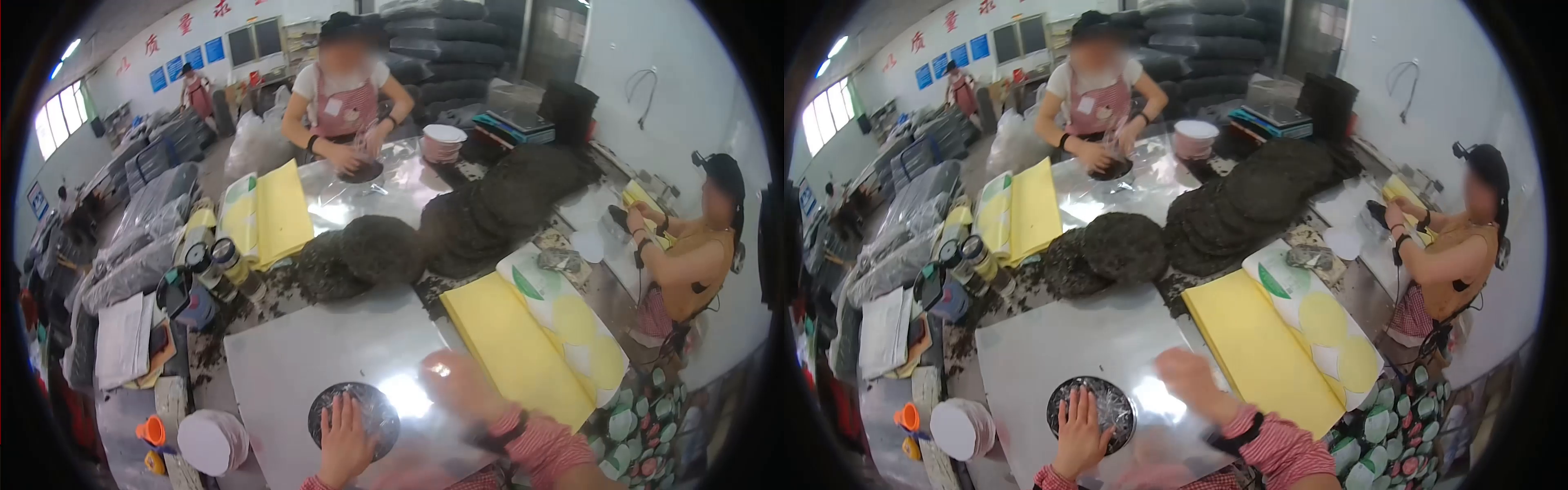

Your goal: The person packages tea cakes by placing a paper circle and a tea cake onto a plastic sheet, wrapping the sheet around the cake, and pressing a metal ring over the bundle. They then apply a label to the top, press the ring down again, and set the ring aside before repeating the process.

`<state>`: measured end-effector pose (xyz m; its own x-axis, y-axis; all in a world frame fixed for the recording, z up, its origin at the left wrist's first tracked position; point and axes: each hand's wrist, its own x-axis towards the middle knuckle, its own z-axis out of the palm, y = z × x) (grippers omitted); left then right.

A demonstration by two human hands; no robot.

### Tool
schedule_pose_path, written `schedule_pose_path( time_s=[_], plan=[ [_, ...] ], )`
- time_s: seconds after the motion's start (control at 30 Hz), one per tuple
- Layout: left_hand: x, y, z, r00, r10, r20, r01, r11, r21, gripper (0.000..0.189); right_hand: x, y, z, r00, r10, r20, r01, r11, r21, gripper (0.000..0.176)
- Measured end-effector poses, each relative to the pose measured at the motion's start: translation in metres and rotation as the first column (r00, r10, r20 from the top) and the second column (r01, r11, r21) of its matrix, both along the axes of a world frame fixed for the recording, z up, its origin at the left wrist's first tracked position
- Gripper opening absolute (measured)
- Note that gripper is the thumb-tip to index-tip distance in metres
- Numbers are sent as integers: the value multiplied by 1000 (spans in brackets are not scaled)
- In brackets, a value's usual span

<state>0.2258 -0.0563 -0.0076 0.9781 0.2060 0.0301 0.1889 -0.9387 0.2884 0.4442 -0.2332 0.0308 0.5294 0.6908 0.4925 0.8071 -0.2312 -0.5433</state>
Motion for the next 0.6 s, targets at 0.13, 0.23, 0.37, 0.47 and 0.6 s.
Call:
schedule_pose_path(
  time_s=[0.13, 0.23, 0.37, 0.47, 0.6],
  plan=[
    [1, -1, 0, 1000, 12, -14, -12, 1000, 10, 81, 150, -98, -73, 621, -595, 510, 705, 709, -32, 27],
    [2, -4, 3, 998, 36, -59, -37, 999, -9, 81, 198, -129, -104, 492, -606, 625, 745, 664, 57, 28],
    [0, -3, 2, 999, 18, -40, -18, 1000, 10, 82, 196, -129, -84, 666, -716, 209, 742, 664, -91, 16],
    [2, -1, 3, 1000, 3, -23, -3, 1000, 15, 82, 215, -131, -82, 589, -803, 89, 807, 590, -23, 9],
    [0, -4, 3, 999, 32, 0, -32, 997, 65, 79, 171, -108, 40, 715, -646, 267, 574, 761, 303, 12]
  ],
)
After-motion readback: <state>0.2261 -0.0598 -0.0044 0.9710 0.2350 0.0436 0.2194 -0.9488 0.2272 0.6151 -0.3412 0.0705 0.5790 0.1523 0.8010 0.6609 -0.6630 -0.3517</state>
